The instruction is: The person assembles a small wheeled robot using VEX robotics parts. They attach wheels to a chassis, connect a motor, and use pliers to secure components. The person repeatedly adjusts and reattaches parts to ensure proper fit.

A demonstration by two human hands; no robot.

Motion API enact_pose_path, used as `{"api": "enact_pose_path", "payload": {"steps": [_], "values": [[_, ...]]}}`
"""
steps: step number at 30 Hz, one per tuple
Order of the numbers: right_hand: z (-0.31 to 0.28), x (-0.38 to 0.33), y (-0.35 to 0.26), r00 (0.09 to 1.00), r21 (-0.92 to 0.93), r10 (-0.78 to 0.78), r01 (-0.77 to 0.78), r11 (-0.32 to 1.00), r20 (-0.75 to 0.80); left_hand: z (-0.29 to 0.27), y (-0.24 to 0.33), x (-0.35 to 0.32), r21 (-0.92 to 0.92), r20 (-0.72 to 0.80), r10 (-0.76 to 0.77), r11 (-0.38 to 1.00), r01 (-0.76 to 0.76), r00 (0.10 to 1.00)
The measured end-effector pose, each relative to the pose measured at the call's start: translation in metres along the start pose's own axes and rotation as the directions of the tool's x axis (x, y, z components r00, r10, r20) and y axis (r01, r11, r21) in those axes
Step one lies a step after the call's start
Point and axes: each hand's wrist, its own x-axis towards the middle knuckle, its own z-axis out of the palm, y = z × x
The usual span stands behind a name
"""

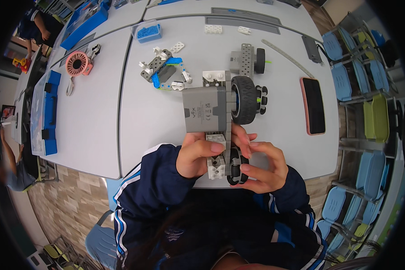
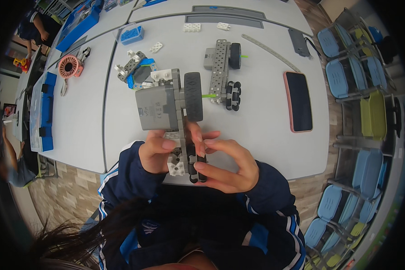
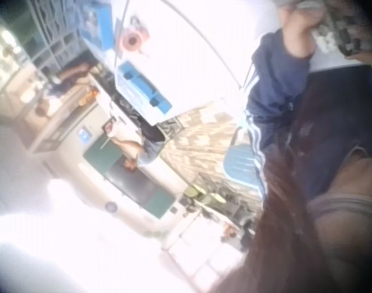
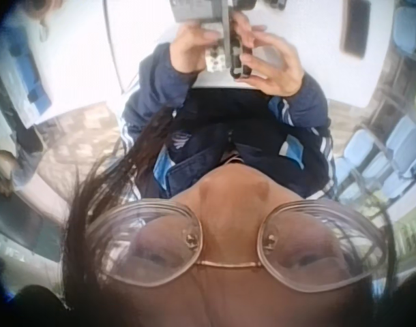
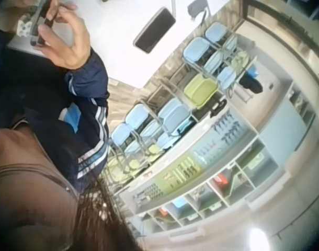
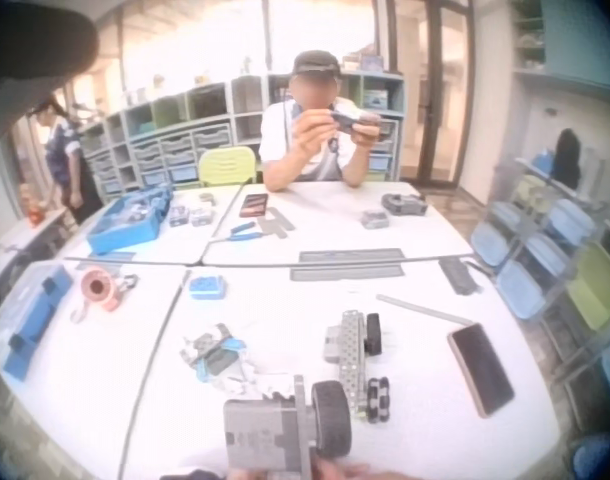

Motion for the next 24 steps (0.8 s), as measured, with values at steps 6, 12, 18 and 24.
{"api": "enact_pose_path", "payload": {"steps": [6,12,18,24], "values": [[-0.002,-0.007,0.007,1.000,0.033,-0.004,0.004,0.999,-0.005,-0.001,0.001,-0.002,-0.015,-0.035,-0.065,0.998,0.064,0.997],[-0.043,0.037,0.031,0.916,-0.228,0.400,-0.393,0.891,-0.020,-0.003,0.003,0.001,-0.008,-0.032,-0.006,1.000,0.006,0.999],[-0.033,0.032,0.091,0.879,-0.358,0.475,-0.432,0.828,0.039,-0.001,-0.001,0.007,-0.008,-0.087,-0.024,1.000,0.023,0.996],[-0.050,0.026,0.098,0.918,-0.404,0.388,-0.385,0.830,-0.078,-0.015,-0.010,0.008,-0.186,-0.002,-0.077,0.980,0.075,0.997]]}}
